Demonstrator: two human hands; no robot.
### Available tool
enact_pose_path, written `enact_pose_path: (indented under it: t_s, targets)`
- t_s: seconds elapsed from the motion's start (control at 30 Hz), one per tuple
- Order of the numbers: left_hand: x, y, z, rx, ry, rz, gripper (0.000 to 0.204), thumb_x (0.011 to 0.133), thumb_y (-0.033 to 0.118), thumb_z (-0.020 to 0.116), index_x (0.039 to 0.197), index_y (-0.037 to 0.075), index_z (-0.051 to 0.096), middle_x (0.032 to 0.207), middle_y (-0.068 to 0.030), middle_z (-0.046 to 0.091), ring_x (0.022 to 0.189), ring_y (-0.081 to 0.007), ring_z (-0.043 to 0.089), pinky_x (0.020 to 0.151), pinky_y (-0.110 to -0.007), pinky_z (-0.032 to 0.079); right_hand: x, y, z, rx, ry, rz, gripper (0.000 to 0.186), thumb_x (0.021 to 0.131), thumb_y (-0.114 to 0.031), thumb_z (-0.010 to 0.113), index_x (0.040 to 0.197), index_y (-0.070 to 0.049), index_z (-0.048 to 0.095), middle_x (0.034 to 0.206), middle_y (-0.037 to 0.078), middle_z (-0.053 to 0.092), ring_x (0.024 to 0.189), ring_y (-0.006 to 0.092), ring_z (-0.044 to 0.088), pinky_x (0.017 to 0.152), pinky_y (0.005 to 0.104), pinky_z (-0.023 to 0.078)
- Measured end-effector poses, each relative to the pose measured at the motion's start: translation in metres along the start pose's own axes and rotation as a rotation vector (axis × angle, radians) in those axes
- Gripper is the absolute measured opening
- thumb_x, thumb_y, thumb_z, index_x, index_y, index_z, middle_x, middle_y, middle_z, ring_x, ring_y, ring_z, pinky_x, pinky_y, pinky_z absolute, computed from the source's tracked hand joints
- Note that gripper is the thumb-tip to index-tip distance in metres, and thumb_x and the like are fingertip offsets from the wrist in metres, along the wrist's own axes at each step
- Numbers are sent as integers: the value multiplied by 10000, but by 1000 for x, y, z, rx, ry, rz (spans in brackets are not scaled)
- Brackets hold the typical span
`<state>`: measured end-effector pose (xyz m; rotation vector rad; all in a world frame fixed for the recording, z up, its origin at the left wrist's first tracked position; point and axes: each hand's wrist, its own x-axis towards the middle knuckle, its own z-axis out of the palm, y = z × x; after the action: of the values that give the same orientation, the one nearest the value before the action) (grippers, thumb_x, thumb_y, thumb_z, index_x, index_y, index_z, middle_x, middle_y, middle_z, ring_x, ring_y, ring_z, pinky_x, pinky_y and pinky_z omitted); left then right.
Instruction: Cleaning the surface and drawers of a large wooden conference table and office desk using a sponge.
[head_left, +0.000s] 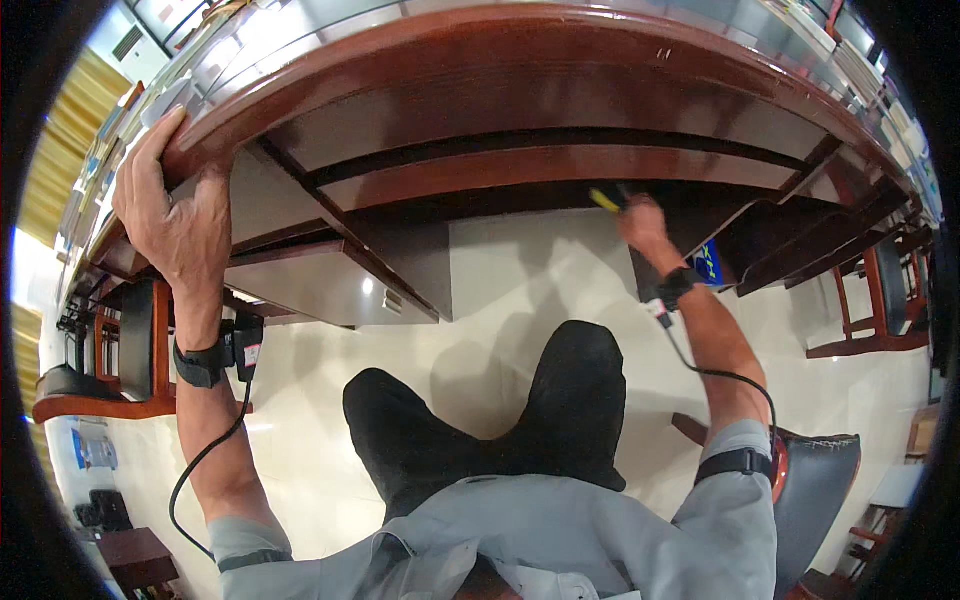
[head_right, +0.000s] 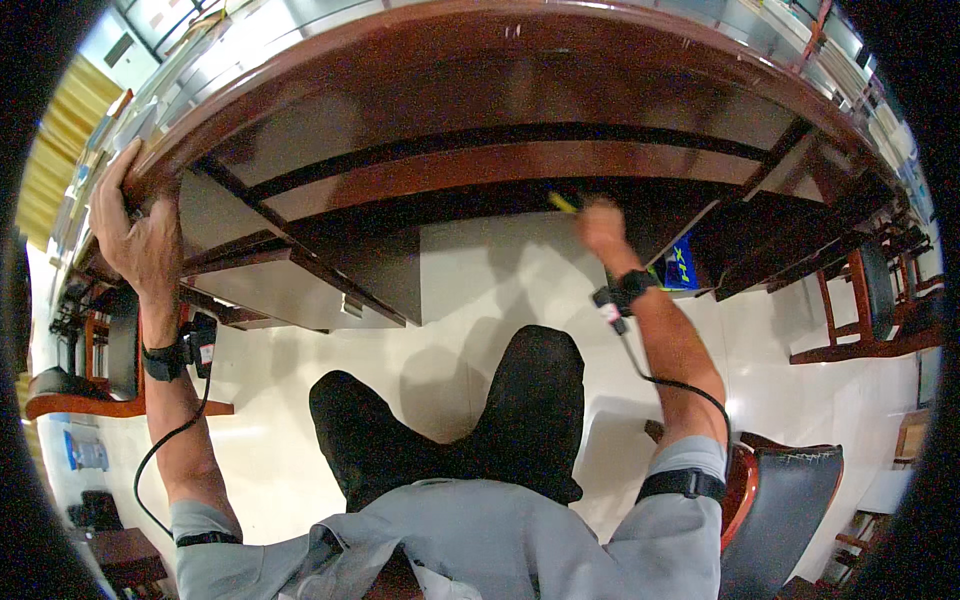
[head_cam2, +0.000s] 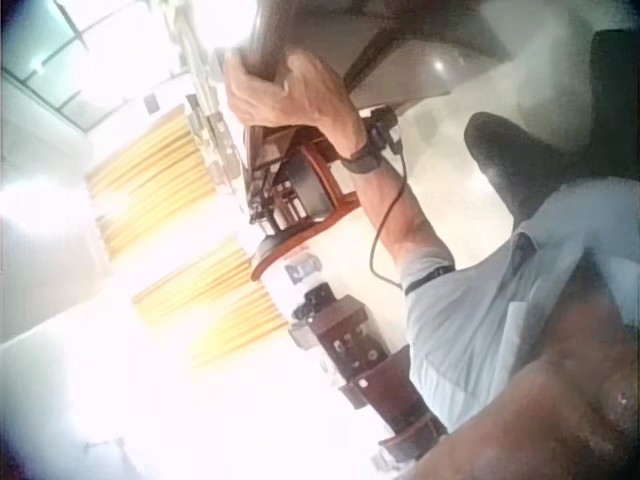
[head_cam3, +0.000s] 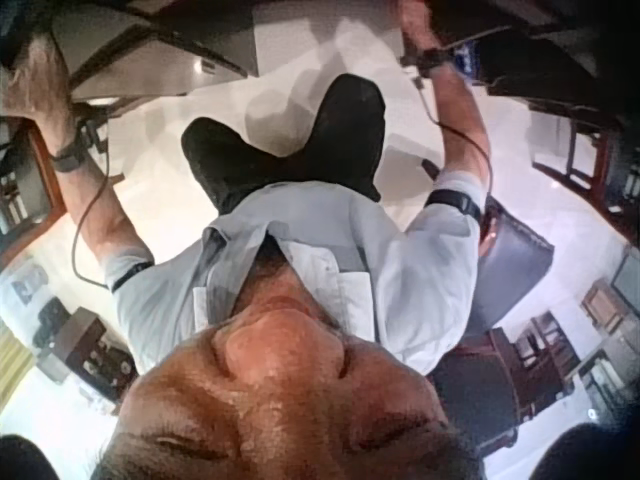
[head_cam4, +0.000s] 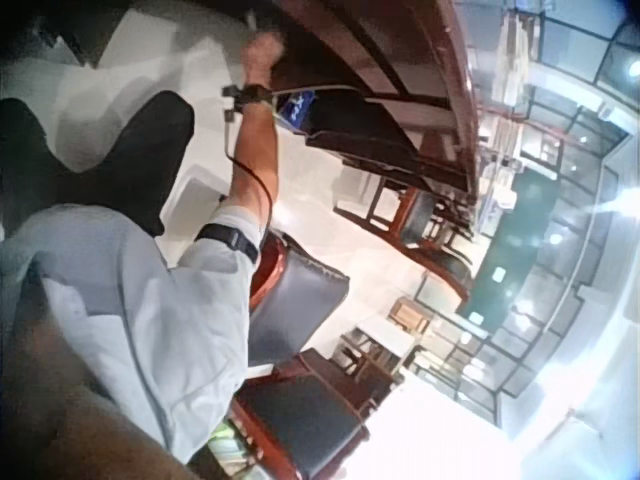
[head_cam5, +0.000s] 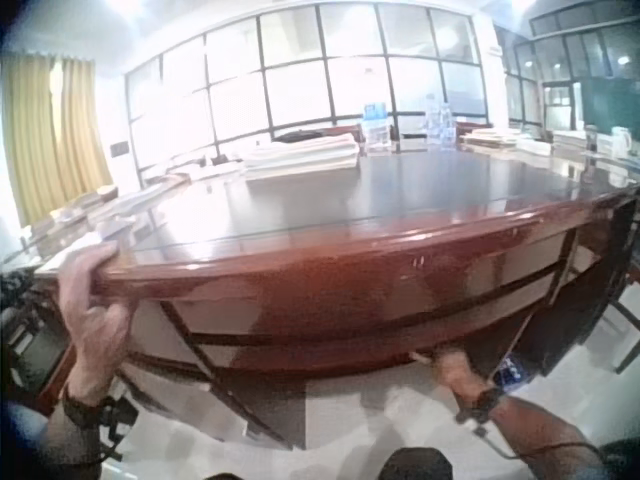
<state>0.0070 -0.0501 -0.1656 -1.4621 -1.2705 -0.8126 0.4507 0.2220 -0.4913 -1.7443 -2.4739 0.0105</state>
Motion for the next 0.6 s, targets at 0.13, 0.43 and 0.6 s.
enact_pose_path:
  t_s: [0.13, 0.43, 0.6]
  targets:
    - [-4, -12, -6, -1, 1, 20, 463, 733, 146, 833, 1166, 132, 673, 1123, -51, 688, 1033, -228, 620, 947, -345, 418, -12, -175, -10, 892, 56, -50, 598, 836, -102, 594, 1427, -104, 498, 1011, 217, 691, 744, 214, 626, 720, 317, 524]
    - [-5, -6, -2, -9, -24, -4, 428, 783, 164, 820, 1183, 116, 675, 1109, -72, 695, 980, -211, 659, 862, -319, 508, -63, -378, -57, 1614, 405, -237, 377, 926, -130, 552, 1243, 76, 553, 1026, 254, 611, 893, 372, 599, 802, 471, 484]
    - [-9, -8, -11, 112, -74, -172, 434, 812, 169, 797, 1213, 102, 645, 1124, -72, 689, 989, -192, 662, 876, -306, 530, -81, -385, -2, 1555, 298, -70, 445, 931, -70, 477, 1364, 30, 477, 1279, 253, 556, 1140, 408, 537, 994, 391, 425]
